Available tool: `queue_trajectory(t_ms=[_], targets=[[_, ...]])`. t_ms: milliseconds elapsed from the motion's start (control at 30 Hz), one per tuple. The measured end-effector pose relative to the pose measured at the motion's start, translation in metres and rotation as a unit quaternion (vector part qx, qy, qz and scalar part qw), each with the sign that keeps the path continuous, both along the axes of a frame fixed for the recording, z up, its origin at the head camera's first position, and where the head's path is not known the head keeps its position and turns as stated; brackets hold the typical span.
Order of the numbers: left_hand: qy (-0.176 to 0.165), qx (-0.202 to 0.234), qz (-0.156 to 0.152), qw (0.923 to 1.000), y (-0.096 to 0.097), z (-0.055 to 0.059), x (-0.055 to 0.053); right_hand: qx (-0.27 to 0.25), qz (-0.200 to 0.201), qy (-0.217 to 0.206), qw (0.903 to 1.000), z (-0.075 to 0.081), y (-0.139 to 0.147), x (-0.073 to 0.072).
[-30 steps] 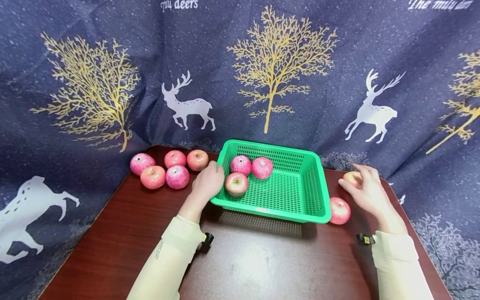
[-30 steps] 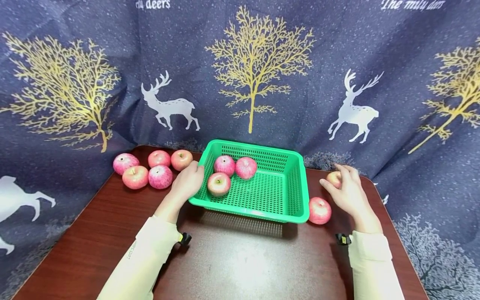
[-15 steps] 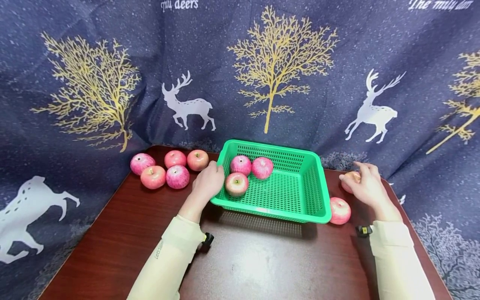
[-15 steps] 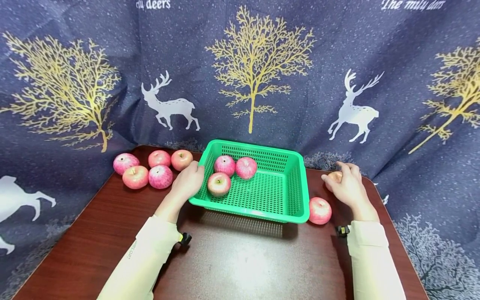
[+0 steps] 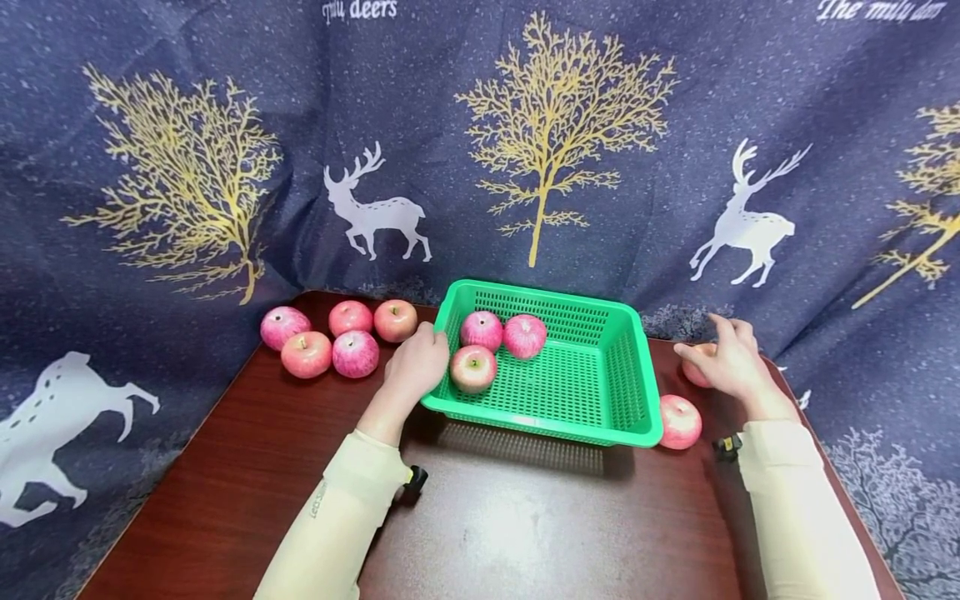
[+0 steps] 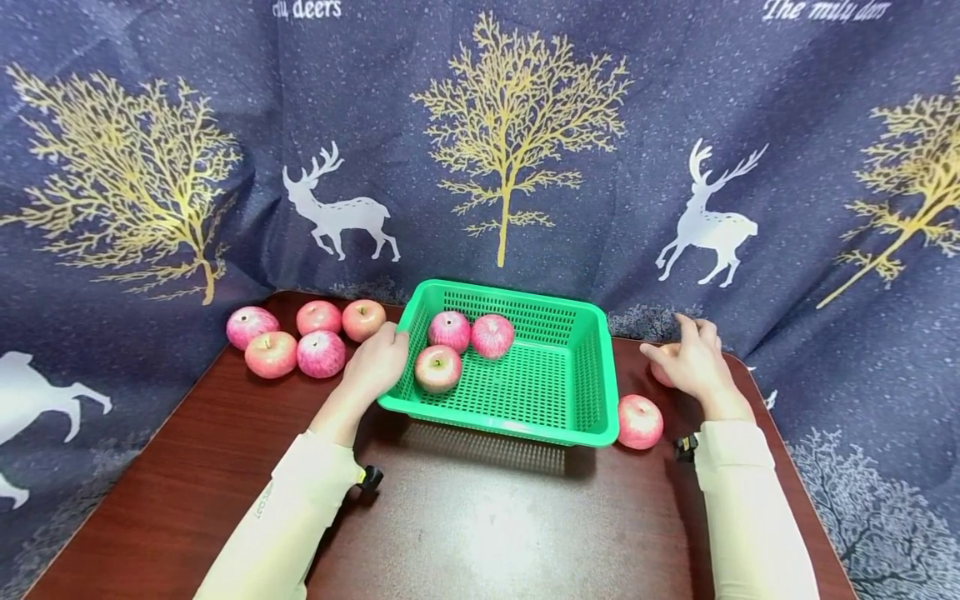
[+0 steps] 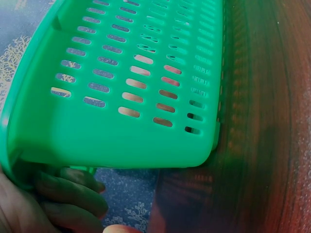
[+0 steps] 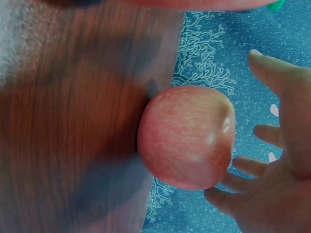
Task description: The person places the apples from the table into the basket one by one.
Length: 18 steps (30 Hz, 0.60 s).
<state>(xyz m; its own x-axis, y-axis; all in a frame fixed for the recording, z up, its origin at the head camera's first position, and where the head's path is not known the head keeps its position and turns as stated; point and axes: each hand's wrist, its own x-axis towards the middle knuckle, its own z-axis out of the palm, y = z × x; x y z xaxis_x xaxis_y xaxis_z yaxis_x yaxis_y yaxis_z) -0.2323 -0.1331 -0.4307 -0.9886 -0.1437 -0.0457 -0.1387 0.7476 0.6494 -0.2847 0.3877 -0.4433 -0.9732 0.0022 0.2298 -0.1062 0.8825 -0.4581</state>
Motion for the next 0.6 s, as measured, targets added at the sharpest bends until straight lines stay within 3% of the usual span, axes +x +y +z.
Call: queue_trajectory(t_ms=[233,600], targets=[[0.001,0.001,0.001,1.0,0.0,-0.001,0.0,0.026,0.001,-0.041,0.9988,0.003,0.0,-0.009],[0.001,0.001,0.0,1.0,0.0,0.001,-0.001,0.069,0.011,-0.067,0.9953,-0.001,0.0,-0.021]])
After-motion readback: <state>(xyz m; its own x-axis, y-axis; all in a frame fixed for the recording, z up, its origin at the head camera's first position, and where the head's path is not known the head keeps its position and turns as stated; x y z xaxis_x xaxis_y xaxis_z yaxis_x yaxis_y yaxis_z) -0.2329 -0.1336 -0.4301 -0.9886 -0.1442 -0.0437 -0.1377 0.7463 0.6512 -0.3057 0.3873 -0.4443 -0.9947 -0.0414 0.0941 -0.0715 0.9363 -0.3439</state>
